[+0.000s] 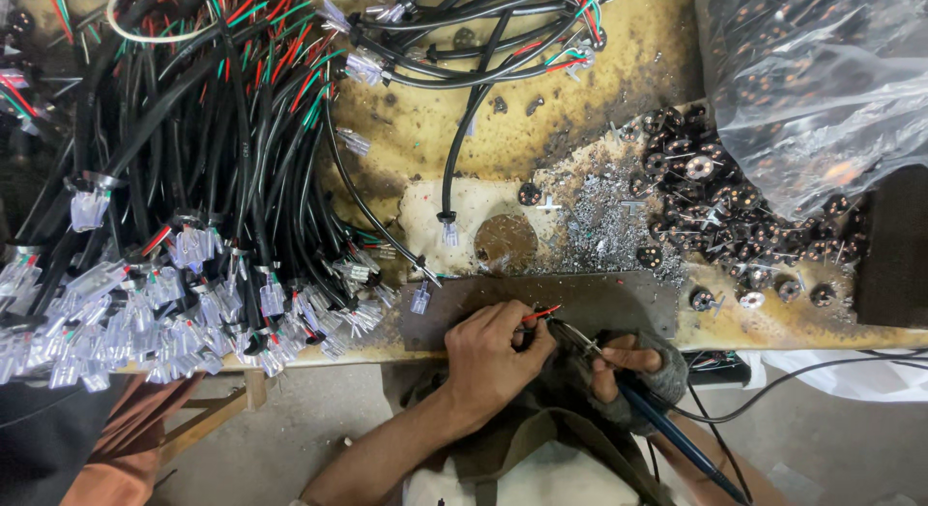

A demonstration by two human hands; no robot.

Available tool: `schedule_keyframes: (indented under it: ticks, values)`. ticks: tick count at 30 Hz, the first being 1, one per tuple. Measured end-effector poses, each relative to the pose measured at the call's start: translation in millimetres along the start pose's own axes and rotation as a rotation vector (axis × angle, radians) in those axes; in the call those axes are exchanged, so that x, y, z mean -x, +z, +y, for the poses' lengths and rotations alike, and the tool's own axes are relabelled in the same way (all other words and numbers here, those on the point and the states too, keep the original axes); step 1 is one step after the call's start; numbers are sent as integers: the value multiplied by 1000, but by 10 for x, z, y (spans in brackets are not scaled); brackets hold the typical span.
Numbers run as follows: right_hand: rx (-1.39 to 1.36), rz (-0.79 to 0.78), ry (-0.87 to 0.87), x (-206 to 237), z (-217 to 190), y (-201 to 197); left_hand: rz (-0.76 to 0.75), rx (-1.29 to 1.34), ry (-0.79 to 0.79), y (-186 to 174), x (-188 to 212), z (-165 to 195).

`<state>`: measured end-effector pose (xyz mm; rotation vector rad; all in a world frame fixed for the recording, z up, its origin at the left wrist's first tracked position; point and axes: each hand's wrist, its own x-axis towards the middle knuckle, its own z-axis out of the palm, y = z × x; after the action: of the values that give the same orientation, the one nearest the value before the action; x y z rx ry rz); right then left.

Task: The person solders exposed wire ends to small metal components on a workbench. They repeatedly pick up wires, apply solder with a soldering iron, and place the finished units aside. The work area contains many pre-terminated wires and loose components.

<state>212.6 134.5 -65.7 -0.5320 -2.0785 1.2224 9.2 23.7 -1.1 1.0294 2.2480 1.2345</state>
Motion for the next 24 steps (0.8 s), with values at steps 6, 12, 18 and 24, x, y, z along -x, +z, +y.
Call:
schedule_keyframes:
  ticks: [6,12,18,24]
  values:
    - [118,-134,-369,-191,21,-29,2,27,29,-21,3,25]
    - [76,-154,-257,-64,0,32,15,21,16,1,-3,25]
    - [-2,-105,231,-460,-199,-60,38,-15,29,26,3,10]
    - [-86,-254,142,-655,-81,148,-1,-3,0,-3,-34,24]
